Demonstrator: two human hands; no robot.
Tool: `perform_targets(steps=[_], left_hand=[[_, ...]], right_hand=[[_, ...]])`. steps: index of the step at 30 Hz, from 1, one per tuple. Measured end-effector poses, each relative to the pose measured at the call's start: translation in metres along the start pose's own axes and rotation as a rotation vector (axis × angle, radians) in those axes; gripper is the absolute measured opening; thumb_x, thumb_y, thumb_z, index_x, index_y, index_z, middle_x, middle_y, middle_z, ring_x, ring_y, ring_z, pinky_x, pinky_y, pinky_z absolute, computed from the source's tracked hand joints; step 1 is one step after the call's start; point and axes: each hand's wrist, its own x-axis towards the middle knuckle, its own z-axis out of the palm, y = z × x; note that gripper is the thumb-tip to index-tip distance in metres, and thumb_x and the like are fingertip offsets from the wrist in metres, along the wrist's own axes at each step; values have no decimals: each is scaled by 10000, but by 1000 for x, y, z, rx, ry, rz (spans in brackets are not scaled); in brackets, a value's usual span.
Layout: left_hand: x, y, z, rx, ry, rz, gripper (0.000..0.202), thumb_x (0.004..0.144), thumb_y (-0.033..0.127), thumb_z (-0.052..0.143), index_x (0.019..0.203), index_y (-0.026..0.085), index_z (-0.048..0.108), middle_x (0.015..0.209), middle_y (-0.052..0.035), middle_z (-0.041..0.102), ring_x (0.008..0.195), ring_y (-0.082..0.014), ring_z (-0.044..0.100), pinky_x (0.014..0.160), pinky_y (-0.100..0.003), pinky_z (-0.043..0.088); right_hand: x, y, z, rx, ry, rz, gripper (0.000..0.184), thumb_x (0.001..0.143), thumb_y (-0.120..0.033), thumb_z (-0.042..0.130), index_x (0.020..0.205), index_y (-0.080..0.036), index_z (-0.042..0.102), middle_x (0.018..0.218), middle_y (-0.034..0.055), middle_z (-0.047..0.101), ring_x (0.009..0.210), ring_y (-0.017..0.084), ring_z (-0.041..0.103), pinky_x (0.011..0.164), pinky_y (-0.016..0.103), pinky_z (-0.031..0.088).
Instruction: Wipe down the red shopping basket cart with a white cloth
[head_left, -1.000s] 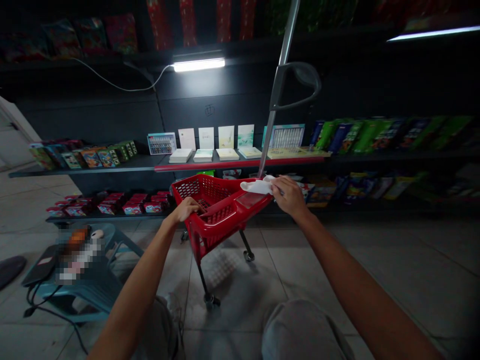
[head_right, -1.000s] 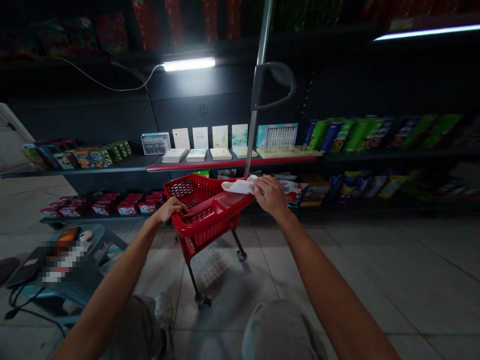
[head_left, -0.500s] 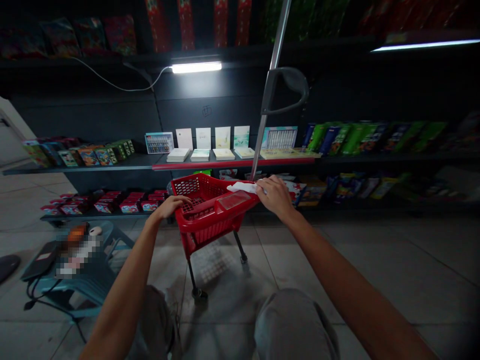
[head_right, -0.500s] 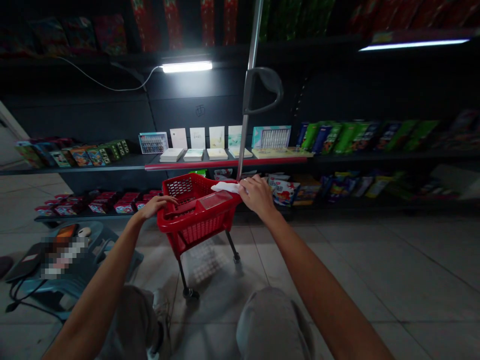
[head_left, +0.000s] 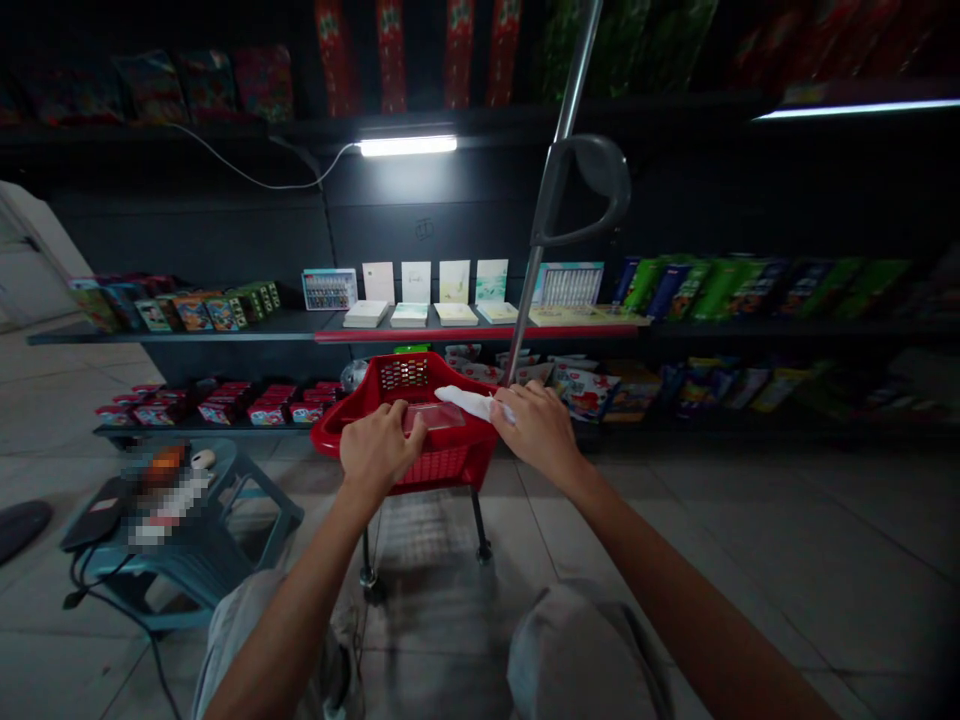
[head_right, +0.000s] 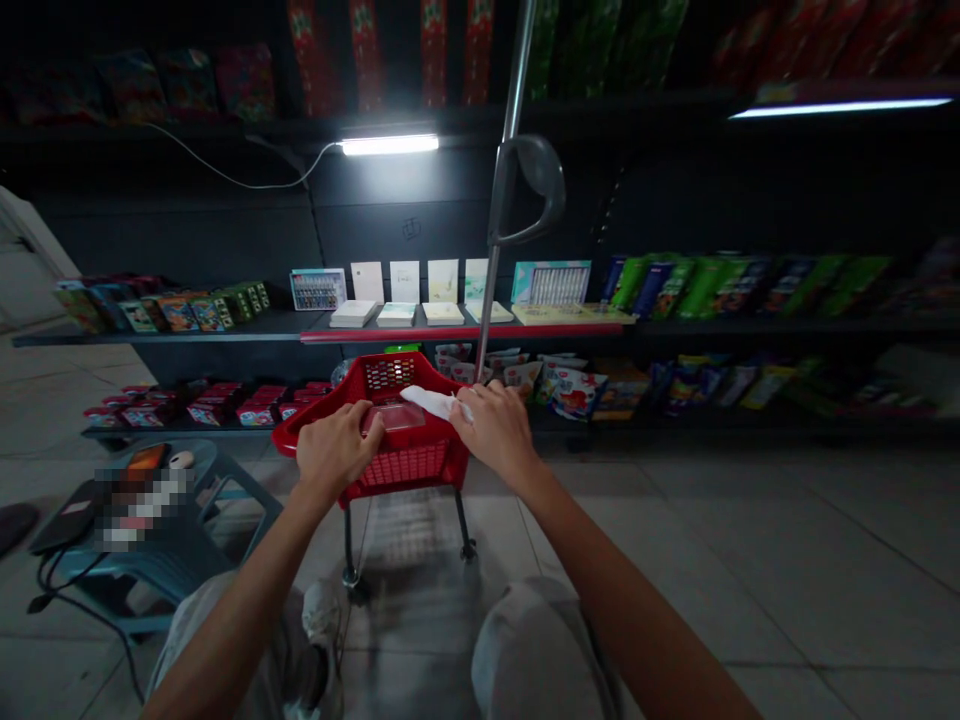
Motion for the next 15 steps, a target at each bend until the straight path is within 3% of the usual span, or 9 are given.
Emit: perform_targets(steps=[2,4,7,10,12,15], left_hand=[[4,-15,6,8,21,-21,464,992,516,393,1247,264,688,1104,-93,748,914,-270,705,780,-347,451],[8,-31,9,-7,48,9,442,984,505,421,1229,269,704,1093,-95,756,897,-269,705,752,-336,430],[13,-50,13,-42,100,70,423,972,487,457,1215,265,722,1096,-95,767,868,-268,706,710,-331,406],[14,-62,15,-64,133,104,417,961,476,479,1221,268,729,1102,-82,775,858,-261,707,698,-329,401],[14,-67,15,-73,123,116,420,954,474,491,1229,266,731,1112,-79,776,864,-259,711,707,-331,407],[15,-74,14,-95,106,126,433,951,468,489,1246,263,732,1156,-74,770,903,-265,717,736,-340,425]], right_hand=[[-4,9,5,161,25,1,230,973,-315,483,863,-203,650,882,66,691,866,221,548,772,327,365],[-5,25,15,366,111,108,264,978,-372,462,825,-209,604,817,47,655,808,205,560,732,303,401],[7,55,34,593,438,437,375,998,-502,358,832,-224,547,744,25,590,719,197,554,647,294,427],[41,75,44,767,779,635,440,1001,-562,274,1047,-226,555,910,62,617,842,220,625,700,331,504],[71,74,40,922,862,585,493,1007,-565,238,1231,-230,522,1085,99,618,1022,229,650,826,378,547],[110,55,26,1013,774,408,575,1027,-557,164,1356,-217,491,1242,130,590,1196,219,611,975,418,524]])
